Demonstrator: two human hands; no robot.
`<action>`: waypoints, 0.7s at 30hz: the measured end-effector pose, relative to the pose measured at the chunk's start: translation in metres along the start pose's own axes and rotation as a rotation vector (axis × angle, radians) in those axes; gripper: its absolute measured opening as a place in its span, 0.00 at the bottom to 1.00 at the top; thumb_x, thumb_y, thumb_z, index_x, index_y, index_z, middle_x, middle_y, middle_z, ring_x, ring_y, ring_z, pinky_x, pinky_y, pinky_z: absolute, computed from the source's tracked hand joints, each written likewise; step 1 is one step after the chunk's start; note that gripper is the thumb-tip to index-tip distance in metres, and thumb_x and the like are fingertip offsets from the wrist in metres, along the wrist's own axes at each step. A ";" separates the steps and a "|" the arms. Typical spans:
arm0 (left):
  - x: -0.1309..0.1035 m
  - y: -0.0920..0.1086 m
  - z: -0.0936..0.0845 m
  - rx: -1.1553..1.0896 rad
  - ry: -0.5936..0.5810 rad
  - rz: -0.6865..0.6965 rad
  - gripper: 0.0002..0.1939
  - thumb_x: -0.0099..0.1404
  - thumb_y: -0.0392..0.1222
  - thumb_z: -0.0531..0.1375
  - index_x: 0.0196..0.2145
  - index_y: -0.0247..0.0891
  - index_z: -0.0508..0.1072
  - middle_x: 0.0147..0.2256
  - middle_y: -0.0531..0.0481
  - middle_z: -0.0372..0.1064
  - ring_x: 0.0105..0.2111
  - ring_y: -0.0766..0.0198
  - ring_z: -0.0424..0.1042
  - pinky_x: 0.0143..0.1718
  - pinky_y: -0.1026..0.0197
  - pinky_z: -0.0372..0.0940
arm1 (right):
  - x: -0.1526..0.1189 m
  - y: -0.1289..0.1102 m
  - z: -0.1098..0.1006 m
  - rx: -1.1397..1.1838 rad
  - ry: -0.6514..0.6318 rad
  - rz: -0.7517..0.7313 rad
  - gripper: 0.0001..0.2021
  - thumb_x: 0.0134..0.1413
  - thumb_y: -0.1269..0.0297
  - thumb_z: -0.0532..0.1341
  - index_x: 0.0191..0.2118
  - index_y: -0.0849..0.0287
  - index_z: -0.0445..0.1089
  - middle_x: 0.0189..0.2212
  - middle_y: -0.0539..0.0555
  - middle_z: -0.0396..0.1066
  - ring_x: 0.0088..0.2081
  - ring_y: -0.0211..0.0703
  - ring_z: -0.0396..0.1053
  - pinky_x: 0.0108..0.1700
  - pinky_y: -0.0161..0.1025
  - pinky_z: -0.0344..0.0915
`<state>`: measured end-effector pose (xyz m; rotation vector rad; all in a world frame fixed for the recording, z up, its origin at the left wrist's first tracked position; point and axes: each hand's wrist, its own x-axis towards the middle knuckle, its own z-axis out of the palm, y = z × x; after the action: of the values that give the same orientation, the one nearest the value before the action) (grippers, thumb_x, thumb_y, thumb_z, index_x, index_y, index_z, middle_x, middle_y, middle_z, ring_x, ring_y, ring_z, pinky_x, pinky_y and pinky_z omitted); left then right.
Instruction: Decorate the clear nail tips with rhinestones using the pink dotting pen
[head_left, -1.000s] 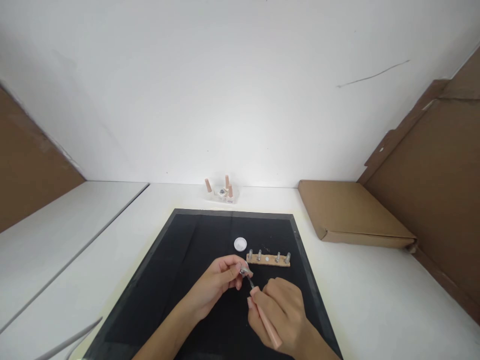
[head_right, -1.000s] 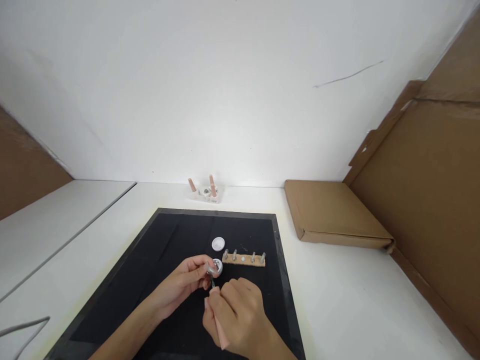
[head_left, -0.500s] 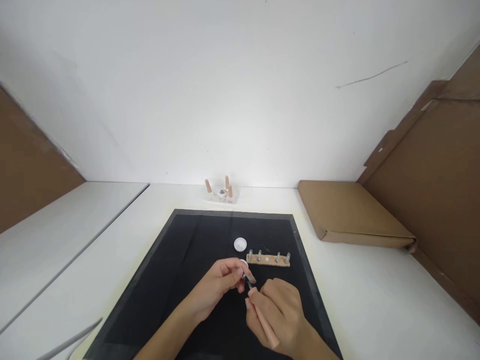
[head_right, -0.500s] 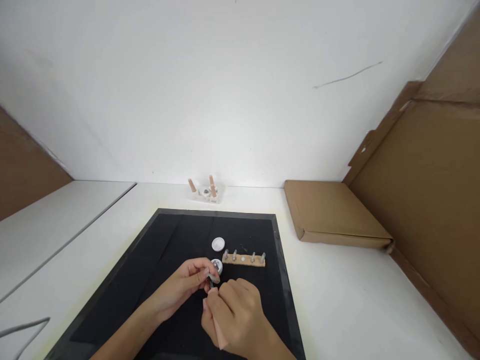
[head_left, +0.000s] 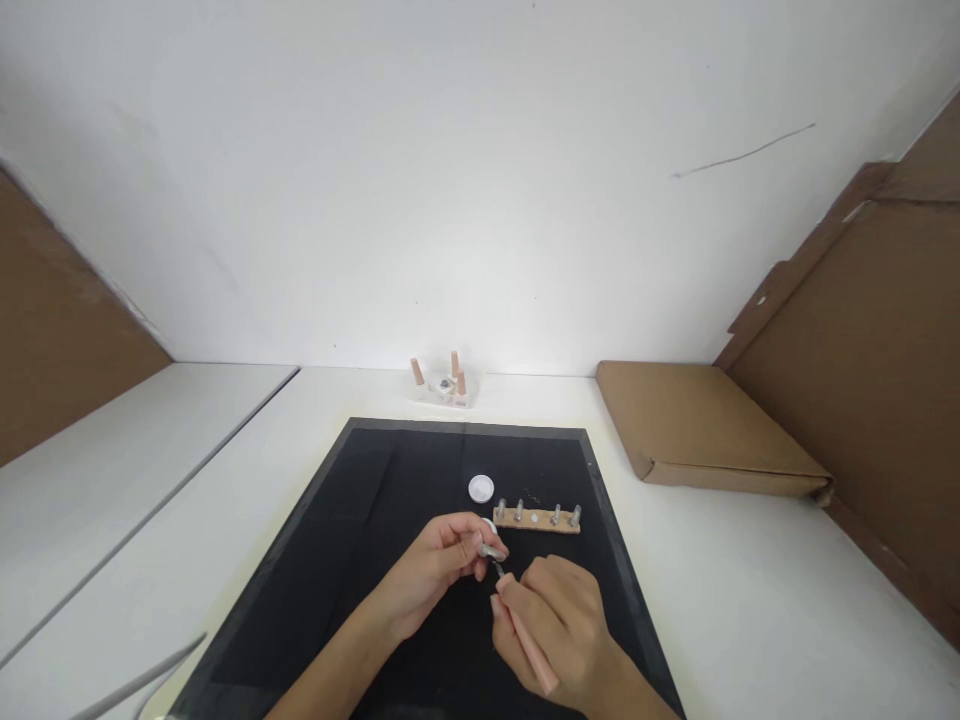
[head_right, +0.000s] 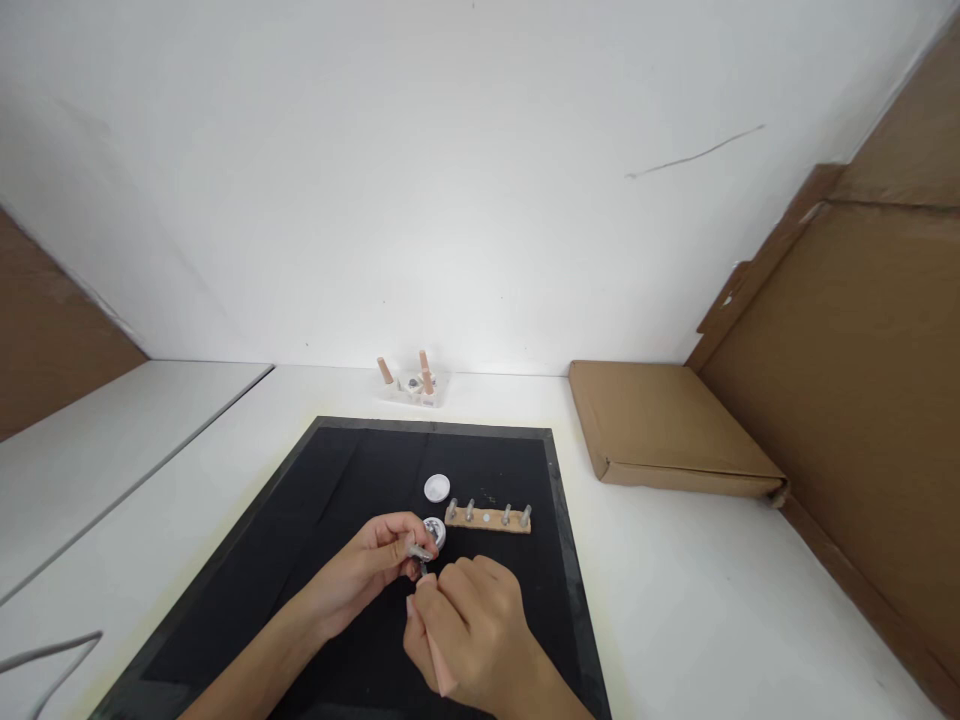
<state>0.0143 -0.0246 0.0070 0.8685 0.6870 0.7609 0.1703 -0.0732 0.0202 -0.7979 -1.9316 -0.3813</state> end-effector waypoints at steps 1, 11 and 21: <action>0.000 0.000 0.000 -0.011 0.000 -0.001 0.10 0.54 0.44 0.66 0.28 0.33 0.76 0.29 0.46 0.74 0.23 0.71 0.63 0.29 0.67 0.57 | 0.000 0.000 0.000 0.001 0.000 0.000 0.04 0.50 0.77 0.55 0.29 0.64 0.66 0.16 0.48 0.60 0.18 0.37 0.55 0.19 0.37 0.49; 0.000 -0.001 -0.002 -0.076 -0.006 -0.014 0.09 0.54 0.42 0.67 0.27 0.32 0.77 0.29 0.46 0.74 0.22 0.72 0.63 0.28 0.67 0.57 | -0.001 0.000 -0.001 -0.006 -0.006 0.009 0.05 0.51 0.77 0.55 0.28 0.63 0.66 0.15 0.48 0.59 0.18 0.37 0.54 0.19 0.37 0.48; 0.002 0.001 -0.002 -0.004 0.025 -0.011 0.11 0.55 0.44 0.66 0.29 0.31 0.77 0.30 0.45 0.73 0.23 0.71 0.62 0.29 0.67 0.56 | 0.000 -0.001 -0.001 0.010 0.017 -0.001 0.04 0.49 0.78 0.56 0.28 0.64 0.66 0.15 0.49 0.60 0.18 0.37 0.54 0.19 0.37 0.48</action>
<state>0.0135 -0.0215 0.0067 0.8521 0.7115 0.7643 0.1705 -0.0743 0.0205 -0.7851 -1.9171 -0.3778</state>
